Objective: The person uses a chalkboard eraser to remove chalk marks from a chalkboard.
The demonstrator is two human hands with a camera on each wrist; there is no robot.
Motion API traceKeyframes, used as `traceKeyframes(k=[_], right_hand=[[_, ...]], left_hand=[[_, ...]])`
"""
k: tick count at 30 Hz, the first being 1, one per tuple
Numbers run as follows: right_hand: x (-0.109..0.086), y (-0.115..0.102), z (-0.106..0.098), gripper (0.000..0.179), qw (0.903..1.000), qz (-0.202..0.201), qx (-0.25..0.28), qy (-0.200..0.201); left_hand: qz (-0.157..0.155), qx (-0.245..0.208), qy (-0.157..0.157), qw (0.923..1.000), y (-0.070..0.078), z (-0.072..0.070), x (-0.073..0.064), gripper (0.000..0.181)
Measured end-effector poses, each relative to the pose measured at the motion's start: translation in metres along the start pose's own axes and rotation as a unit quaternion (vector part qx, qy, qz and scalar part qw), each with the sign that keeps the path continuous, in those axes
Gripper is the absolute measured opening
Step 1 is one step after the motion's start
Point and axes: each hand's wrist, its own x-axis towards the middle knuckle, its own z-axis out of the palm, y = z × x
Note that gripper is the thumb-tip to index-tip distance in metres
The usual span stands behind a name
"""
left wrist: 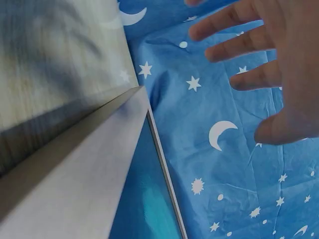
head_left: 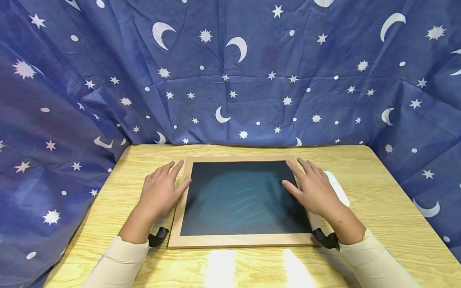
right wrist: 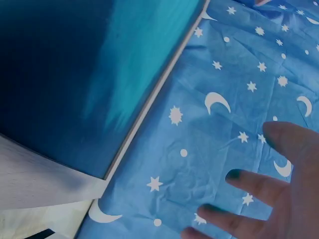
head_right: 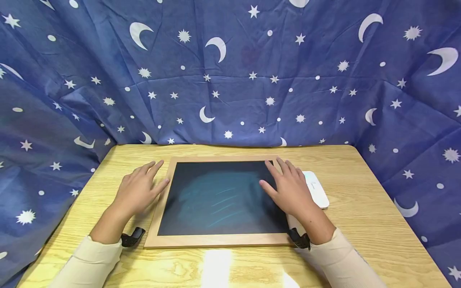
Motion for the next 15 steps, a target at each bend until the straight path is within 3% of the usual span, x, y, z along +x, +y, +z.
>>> traceKeyframes(k=[4, 7, 11, 15], right_hand=[[0.004, 0.002, 0.000, 0.056, 0.9987, -0.014, 0.030, 0.038], [0.006, 0.005, 0.001, 0.050, 0.9963, -0.019, 0.054, 0.064], [0.004, 0.015, 0.002, 0.045, 0.9937, -0.005, 0.075, 0.084], [-0.001, 0.028, 0.003, 0.043, 0.9913, -0.002, 0.087, 0.098]], left_hand=[[-0.014, -0.019, 0.040, 0.9989, -0.005, 0.003, 0.000, 0.058], [-0.035, -0.036, 0.048, 0.9976, -0.011, 0.004, 0.000, 0.052], [-0.058, -0.056, 0.019, 0.9965, -0.019, 0.010, 0.003, 0.052], [-0.074, -0.094, -0.035, 0.9922, -0.025, 0.019, 0.009, 0.056]])
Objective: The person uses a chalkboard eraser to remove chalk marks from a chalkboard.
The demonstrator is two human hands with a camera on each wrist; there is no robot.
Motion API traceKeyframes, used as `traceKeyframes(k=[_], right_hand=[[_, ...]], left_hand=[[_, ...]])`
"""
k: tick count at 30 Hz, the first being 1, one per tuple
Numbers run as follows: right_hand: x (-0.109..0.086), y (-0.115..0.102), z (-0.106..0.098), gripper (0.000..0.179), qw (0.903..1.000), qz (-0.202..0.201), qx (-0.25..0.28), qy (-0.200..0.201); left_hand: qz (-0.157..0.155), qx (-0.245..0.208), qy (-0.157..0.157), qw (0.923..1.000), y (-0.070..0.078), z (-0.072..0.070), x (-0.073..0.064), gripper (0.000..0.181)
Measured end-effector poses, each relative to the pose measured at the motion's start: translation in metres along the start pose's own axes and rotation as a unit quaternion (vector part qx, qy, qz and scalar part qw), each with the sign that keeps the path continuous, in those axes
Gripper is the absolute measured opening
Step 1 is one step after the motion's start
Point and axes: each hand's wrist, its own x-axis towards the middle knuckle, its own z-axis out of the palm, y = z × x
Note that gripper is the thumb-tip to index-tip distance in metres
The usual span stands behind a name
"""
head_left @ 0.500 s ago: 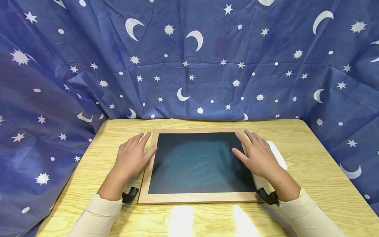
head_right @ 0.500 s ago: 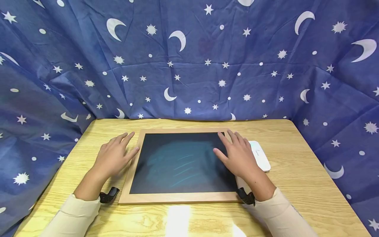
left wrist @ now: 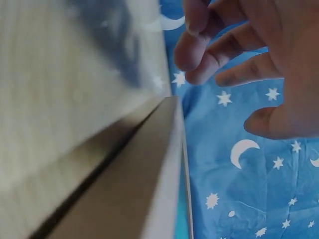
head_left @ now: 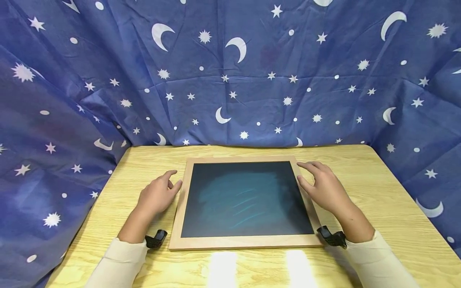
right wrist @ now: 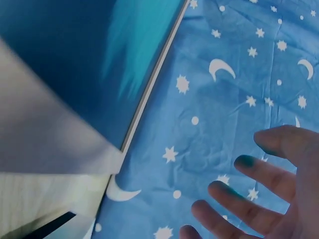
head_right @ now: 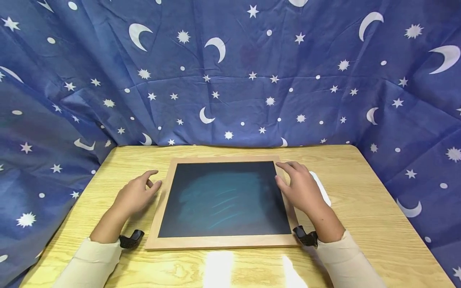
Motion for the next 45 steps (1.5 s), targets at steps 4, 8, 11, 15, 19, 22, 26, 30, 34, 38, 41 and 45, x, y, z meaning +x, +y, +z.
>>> traceKeyframes(k=[4, 8, 11, 15, 19, 22, 26, 30, 34, 38, 41, 45], right_hand=[[-0.005, 0.014, 0.001, 0.041, 0.9999, -0.003, 0.003, 0.011], [-0.009, 0.026, 0.003, 0.041, 1.0000, 0.005, 0.000, 0.007], [-0.010, 0.033, 0.003, 0.044, 0.9999, 0.013, -0.002, -0.008], [-0.009, 0.041, 0.002, 0.049, 0.9990, 0.029, -0.007, -0.034], [-0.007, 0.052, 0.002, 0.059, 0.9936, 0.052, -0.021, -0.098], [-0.007, 0.060, 0.001, 0.066, 0.9870, 0.072, -0.037, -0.139], [-0.007, 0.067, 0.001, 0.069, 0.9826, 0.096, -0.055, -0.149], [-0.007, 0.072, 0.001, 0.071, 0.9810, 0.106, -0.063, -0.150], [-0.007, 0.075, 0.004, 0.072, 0.9796, 0.106, -0.065, -0.158], [-0.008, 0.078, 0.005, 0.072, 0.9773, 0.106, -0.079, -0.166], [-0.009, 0.080, 0.007, 0.072, 0.9760, 0.106, -0.084, -0.171], [-0.009, 0.083, 0.010, 0.073, 0.9766, 0.105, -0.078, -0.171]], left_hand=[[-0.006, -0.055, -0.049, 0.9973, -0.007, 0.012, 0.005, 0.062], [-0.003, -0.093, -0.080, 0.9924, -0.009, 0.020, 0.007, 0.067], [-0.001, -0.111, -0.098, 0.9890, -0.011, 0.024, 0.008, 0.070], [0.003, -0.127, -0.105, 0.9863, -0.012, 0.025, 0.008, 0.071], [-0.001, -0.142, -0.112, 0.9835, -0.013, 0.024, 0.007, 0.073], [-0.008, -0.149, -0.120, 0.9815, -0.014, 0.025, 0.006, 0.077], [-0.016, -0.141, -0.126, 0.9817, -0.017, 0.025, 0.007, 0.082], [-0.011, -0.138, -0.137, 0.9809, -0.018, 0.025, 0.007, 0.081], [0.001, -0.124, -0.148, 0.9812, -0.017, 0.025, 0.007, 0.082], [0.013, -0.102, -0.142, 0.9845, -0.014, 0.024, 0.005, 0.082], [0.016, -0.097, -0.139, 0.9854, -0.014, 0.025, 0.004, 0.081], [0.014, -0.094, -0.139, 0.9858, -0.015, 0.025, 0.004, 0.080]])
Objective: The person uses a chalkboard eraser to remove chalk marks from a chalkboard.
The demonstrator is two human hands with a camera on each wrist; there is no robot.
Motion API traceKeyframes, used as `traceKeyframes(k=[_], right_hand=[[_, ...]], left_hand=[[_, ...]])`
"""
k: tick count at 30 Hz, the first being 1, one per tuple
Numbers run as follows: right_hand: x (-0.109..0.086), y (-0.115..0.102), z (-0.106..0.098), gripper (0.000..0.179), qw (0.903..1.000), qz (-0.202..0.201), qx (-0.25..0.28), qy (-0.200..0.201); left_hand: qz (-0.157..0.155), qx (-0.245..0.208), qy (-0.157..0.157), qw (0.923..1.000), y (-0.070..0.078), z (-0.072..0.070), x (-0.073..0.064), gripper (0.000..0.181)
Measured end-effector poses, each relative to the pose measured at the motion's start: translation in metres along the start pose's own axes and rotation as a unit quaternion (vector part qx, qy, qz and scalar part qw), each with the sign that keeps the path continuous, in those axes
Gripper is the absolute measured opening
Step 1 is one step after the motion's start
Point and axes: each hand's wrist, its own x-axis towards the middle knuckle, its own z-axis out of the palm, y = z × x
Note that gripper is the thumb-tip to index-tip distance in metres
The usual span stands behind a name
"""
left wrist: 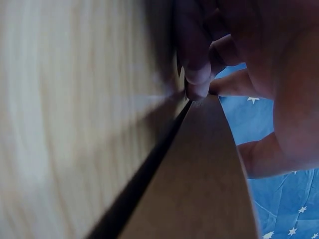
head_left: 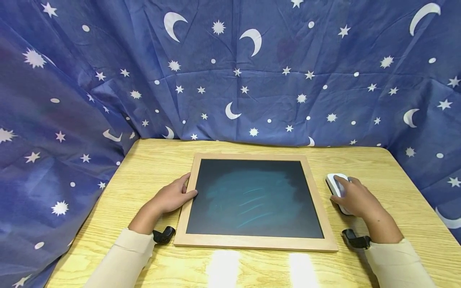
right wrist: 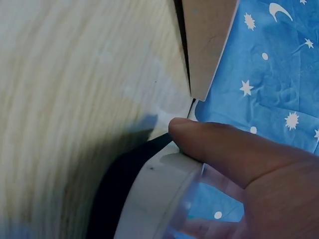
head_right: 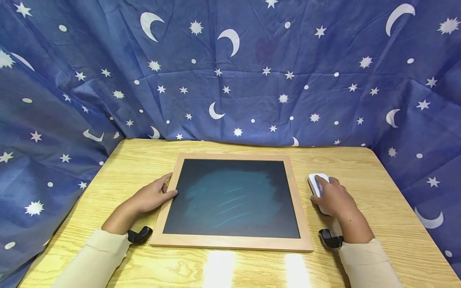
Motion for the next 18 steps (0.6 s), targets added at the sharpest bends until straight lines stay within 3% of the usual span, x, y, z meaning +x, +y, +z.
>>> traceKeyframes(k=[18], right_hand=[[0.0019, 0.0009, 0.0000, 0.075, 0.9996, 0.014, 0.022, 0.007]], left_hand=[[0.007, -0.003, 0.008, 0.9999, -0.0022, 0.0026, 0.0010, 0.069]])
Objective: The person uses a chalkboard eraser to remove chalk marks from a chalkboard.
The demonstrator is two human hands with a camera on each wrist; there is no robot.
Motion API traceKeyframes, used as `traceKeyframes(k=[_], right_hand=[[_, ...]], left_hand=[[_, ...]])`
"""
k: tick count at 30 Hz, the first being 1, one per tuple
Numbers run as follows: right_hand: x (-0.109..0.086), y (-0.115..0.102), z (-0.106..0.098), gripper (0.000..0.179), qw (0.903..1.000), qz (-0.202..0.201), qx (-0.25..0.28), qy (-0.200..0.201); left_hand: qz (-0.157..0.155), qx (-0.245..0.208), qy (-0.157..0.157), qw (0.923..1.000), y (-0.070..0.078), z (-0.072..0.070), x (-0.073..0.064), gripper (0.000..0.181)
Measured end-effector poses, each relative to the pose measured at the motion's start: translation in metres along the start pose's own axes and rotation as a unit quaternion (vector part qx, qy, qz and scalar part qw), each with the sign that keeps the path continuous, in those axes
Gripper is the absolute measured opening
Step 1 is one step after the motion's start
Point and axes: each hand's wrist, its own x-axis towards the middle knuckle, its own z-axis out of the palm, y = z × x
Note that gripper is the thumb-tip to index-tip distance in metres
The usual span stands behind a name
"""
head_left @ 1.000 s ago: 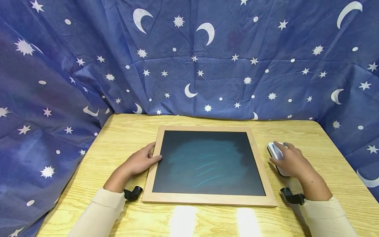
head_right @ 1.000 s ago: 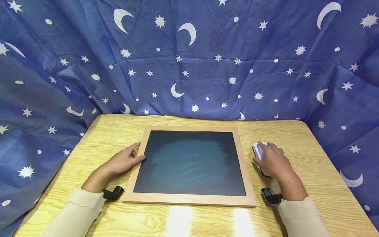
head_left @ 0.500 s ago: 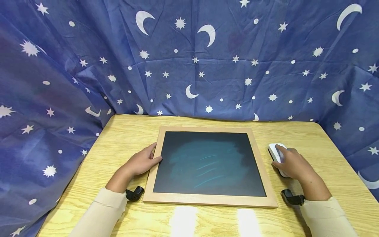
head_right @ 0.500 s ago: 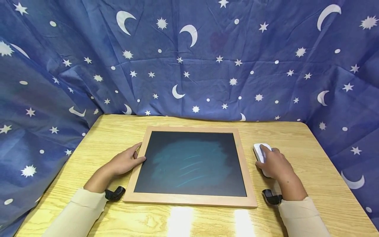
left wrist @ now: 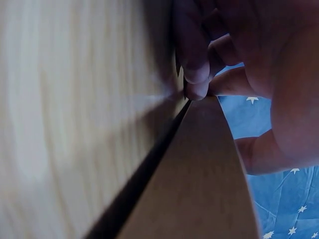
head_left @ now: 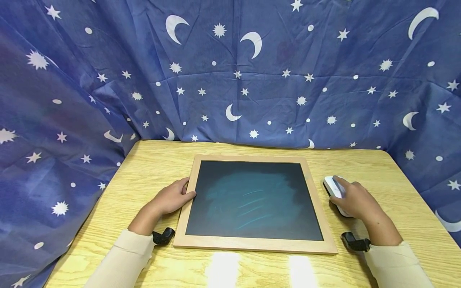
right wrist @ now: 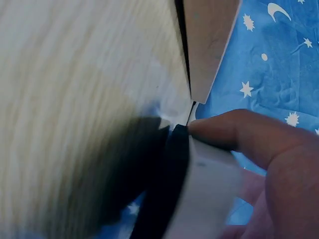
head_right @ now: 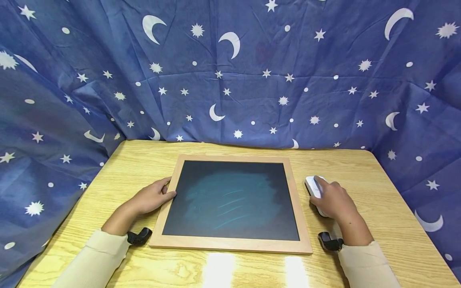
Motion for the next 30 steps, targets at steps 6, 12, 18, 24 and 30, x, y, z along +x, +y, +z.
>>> traceKeyframes(k=[6, 12, 18, 24, 30], right_hand=[[0.000, -0.009, -0.004, 0.075, 0.9999, -0.007, 0.009, 0.008], [-0.001, -0.018, -0.006, 0.075, 0.9996, -0.014, 0.009, 0.024], [-0.005, -0.031, -0.008, 0.071, 0.9986, -0.025, 0.014, 0.045], [-0.010, -0.042, -0.010, 0.069, 0.9960, -0.044, 0.024, 0.074], [-0.015, -0.051, -0.009, 0.066, 0.9921, -0.060, 0.034, 0.105]], left_hand=[[-0.002, -0.003, 0.003, 1.0000, -0.001, 0.001, 0.000, 0.068], [-0.002, 0.003, 0.008, 1.0000, -0.002, 0.002, 0.001, 0.069], [-0.001, 0.010, 0.009, 0.9999, -0.003, 0.002, 0.001, 0.070], [0.000, 0.005, 0.004, 1.0000, -0.001, 0.001, 0.001, 0.070], [-0.001, 0.013, 0.002, 0.9999, 0.001, 0.001, 0.000, 0.070]])
